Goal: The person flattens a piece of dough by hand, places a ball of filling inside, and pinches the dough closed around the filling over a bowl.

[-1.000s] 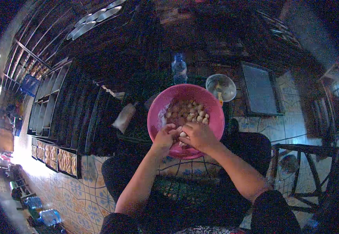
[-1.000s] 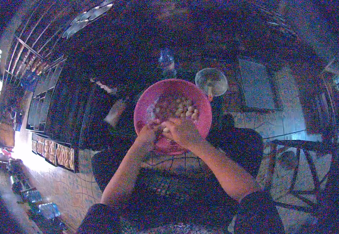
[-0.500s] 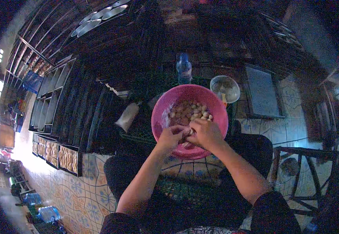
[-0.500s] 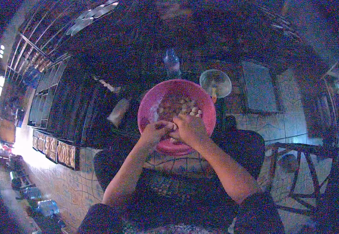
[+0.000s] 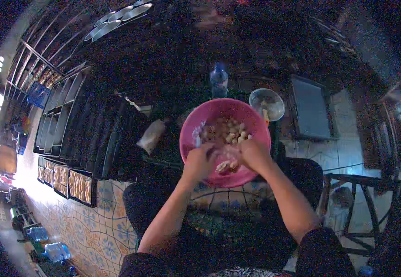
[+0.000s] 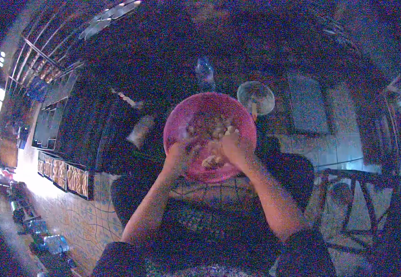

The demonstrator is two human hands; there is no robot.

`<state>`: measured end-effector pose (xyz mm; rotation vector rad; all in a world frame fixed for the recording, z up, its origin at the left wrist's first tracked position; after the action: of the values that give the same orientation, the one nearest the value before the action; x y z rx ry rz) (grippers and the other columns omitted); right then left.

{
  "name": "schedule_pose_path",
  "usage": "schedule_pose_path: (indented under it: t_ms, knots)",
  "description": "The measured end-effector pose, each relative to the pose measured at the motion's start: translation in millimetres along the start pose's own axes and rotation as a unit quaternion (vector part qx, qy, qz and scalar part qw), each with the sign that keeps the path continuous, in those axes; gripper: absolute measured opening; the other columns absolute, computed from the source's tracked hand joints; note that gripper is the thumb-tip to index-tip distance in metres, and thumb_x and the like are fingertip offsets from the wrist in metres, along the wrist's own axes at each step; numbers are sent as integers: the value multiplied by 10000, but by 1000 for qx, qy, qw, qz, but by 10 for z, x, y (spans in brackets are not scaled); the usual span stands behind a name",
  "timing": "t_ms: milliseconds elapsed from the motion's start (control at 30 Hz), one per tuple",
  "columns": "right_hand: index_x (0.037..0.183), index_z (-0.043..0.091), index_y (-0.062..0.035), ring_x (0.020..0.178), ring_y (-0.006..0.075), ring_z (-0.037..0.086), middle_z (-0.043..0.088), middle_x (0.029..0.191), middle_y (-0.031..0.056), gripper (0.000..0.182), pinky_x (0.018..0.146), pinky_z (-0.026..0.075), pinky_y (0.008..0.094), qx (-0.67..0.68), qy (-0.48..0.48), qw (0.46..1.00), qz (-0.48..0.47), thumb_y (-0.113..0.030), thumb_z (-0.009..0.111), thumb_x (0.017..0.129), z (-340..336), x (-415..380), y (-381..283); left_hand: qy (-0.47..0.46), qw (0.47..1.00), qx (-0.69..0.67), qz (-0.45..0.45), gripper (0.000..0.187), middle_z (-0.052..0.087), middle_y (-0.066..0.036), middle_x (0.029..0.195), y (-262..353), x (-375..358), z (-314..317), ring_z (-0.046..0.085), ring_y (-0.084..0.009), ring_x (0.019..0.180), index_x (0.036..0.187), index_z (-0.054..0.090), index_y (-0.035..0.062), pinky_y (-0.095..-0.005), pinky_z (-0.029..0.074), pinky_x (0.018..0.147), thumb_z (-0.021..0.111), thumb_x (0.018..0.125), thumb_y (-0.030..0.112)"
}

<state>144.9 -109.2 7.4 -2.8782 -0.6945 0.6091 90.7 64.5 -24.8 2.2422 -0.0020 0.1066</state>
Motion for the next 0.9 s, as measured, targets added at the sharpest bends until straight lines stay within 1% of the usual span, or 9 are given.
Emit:
schedule_pose_path:
  t_ms: [100, 167, 267, 400, 467, 600, 667, 767, 900]
  knots:
    - [1005, 709, -19, 962, 389, 661, 679, 982, 217, 323, 803, 532, 485, 128, 118, 984, 33, -319, 636, 911, 100, 124, 372, -20, 983, -169, -64, 284, 702, -240, 1069, -406, -32, 343, 687, -402, 968, 1117, 688, 18, -439, 540, 876, 639, 879, 165]
    - [1053, 706, -18, 1019, 382, 653, 669, 1050, 231, 276, 841, 525, 467, 204, 264, 942, -16, -233, 675, 882, -209, 41, 371, -169, 968, 177, -62, 297, 699, -241, 1067, 115, -100, 225, 682, -402, 983, 1096, 684, 9, -466, 536, 907, 623, 850, 164]
    - [1147, 680, -30, 1051, 393, 639, 661, 1088, 231, 328, 886, 514, 460, 130, 463, 871, -96, -166, 697, 849, -303, -4, 388, -241, 940, 149, -193, 277, 695, -240, 1054, -140, -155, 456, 685, -398, 976, 1088, 681, 17, -489, 549, 882, 581, 871, 156]
    - [1184, 646, -34, 1021, 404, 648, 663, 1085, 235, 376, 894, 515, 480, 124, 358, 923, -66, -175, 701, 840, -234, 49, 355, -175, 968, 176, -20, 282, 697, -230, 1032, -188, -133, 643, 690, -399, 955, 1110, 684, 37, -503, 564, 831, 515, 903, 128]
    - [1140, 647, -21, 1005, 403, 658, 660, 1099, 248, 323, 882, 521, 501, 144, 86, 985, -31, -164, 674, 851, 130, 122, 285, -239, 965, 2, -109, 469, 673, -259, 1161, -325, -208, 747, 661, -400, 1065, 1240, 601, 22, -484, 505, 930, 291, 1048, 318]
    - [1151, 665, -8, 1189, 411, 594, 649, 1217, 245, 333, 1052, 443, 487, -68, 133, 986, -71, -100, 608, 836, 308, -88, -117, -200, 954, 216, 58, 272, 704, -215, 1023, -266, -126, 874, 696, -391, 939, 1119, 662, 47, -498, 573, 777, 495, 917, 122]
    - [949, 694, -5, 893, 406, 691, 691, 946, 252, 184, 763, 548, 518, 35, 122, 988, -82, -110, 614, 821, 591, 41, -47, -179, 949, 249, 71, 271, 705, -205, 992, -211, -103, 889, 702, -378, 925, 1138, 625, 43, -493, 576, 756, 507, 906, 116]
    - [899, 691, 2, 844, 424, 692, 691, 886, 257, 164, 744, 552, 516, -61, 248, 958, -128, -98, 652, 775, 727, 140, -73, -131, 950, 271, 89, 302, 704, -194, 961, -169, -112, 813, 709, -372, 902, 1188, 574, 40, -490, 581, 753, 505, 900, 101]
    - [932, 684, 2, 869, 432, 686, 691, 897, 251, 212, 758, 550, 517, 13, 167, 980, -104, -115, 702, 755, 569, 170, -151, -180, 936, 301, 30, 288, 699, -181, 914, -116, -57, 761, 710, -364, 909, 1173, 574, 41, -488, 579, 744, 504, 904, 115]
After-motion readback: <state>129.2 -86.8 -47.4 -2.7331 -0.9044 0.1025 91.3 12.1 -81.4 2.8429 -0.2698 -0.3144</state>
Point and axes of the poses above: each hand's wrist, its own x-axis towards the middle knuckle, its own z-axis out of the palm, y = z × x, the point moved 7 cm from there along x, towards the middle knuckle
